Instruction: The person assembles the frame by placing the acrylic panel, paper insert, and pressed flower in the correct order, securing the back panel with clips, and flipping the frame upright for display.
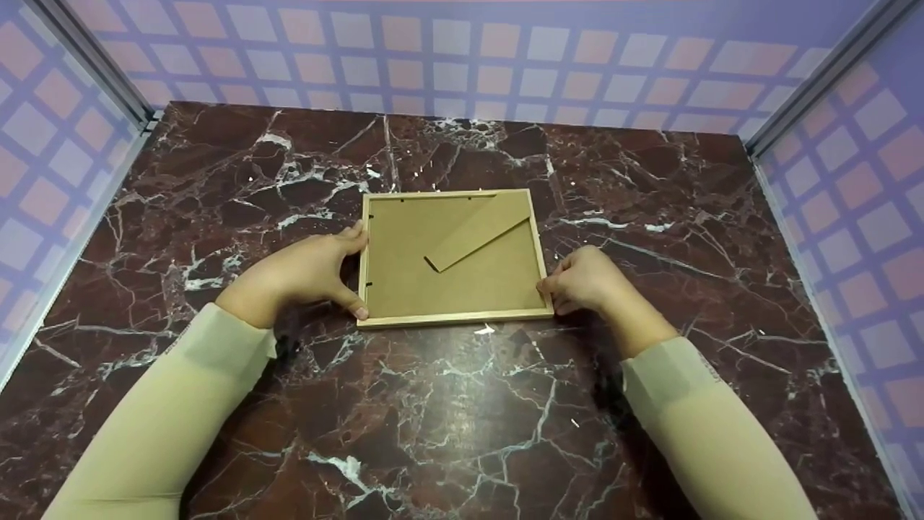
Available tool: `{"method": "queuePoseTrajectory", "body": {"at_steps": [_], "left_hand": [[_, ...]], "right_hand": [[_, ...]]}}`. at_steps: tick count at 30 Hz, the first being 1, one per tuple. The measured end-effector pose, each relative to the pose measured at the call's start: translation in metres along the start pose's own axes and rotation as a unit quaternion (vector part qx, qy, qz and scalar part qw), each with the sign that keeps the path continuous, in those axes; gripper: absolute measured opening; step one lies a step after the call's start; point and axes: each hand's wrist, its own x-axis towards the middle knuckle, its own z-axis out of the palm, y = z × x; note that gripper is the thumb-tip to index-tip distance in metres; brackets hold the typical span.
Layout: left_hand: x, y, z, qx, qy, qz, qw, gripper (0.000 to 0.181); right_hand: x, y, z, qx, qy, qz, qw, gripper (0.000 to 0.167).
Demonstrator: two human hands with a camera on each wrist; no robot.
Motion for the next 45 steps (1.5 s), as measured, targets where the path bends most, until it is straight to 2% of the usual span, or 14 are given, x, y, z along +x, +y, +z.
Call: {"method": "queuePoseTrajectory", "body": {"at_steps": [8, 12, 19, 22, 25, 27, 30, 37, 41, 45], "left_hand": [[0.0, 0.001, -0.005, 0.005, 0.001, 0.0, 1.0, 0.137], [0.0, 0.001, -0.01, 0.01, -0.005, -0.003, 0.9999, 0.139], [0.006, -0.008, -0.014, -0.029, -0.008, 0.001, 0.9995, 0.139], [0.008, -0.015, -0.014, -0.034, -0.003, 0.013, 0.9993, 0.13], [0.01, -0.022, -0.015, -0.037, 0.0, 0.026, 0.999, 0.119], [0.011, -0.026, -0.017, -0.04, -0.001, 0.033, 0.9986, 0.113], [0.012, -0.03, -0.018, -0.046, -0.005, 0.04, 0.9981, 0.108], [0.014, -0.035, -0.018, -0.064, -0.001, 0.048, 0.9967, 0.101], [0.011, -0.032, -0.016, -0.055, 0.01, 0.057, 0.9968, 0.098], [0.006, -0.022, -0.009, -0.035, 0.014, 0.052, 0.9979, 0.116]], "right_hand": [[0.003, -0.007, 0.001, -0.042, 0.006, -0.031, 0.9986, 0.018], [0.005, -0.01, -0.001, -0.045, -0.001, -0.035, 0.9984, 0.019], [0.011, -0.004, -0.015, -0.009, -0.043, -0.003, 0.999, 0.03], [0.018, -0.004, -0.023, 0.034, -0.021, -0.004, 0.9992, 0.038], [0.028, -0.008, -0.032, 0.064, 0.027, -0.028, 0.9972, 0.046], [0.036, -0.012, -0.036, 0.075, 0.057, -0.039, 0.9948, 0.05], [0.05, -0.016, -0.039, 0.08, 0.079, -0.043, 0.9927, 0.054], [0.078, -0.021, -0.044, 0.063, 0.079, -0.049, 0.9937, 0.057], [0.086, -0.024, -0.045, 0.048, 0.077, -0.056, 0.9943, 0.054], [0.088, -0.024, -0.046, 0.04, 0.072, -0.059, 0.9948, 0.053]]}}
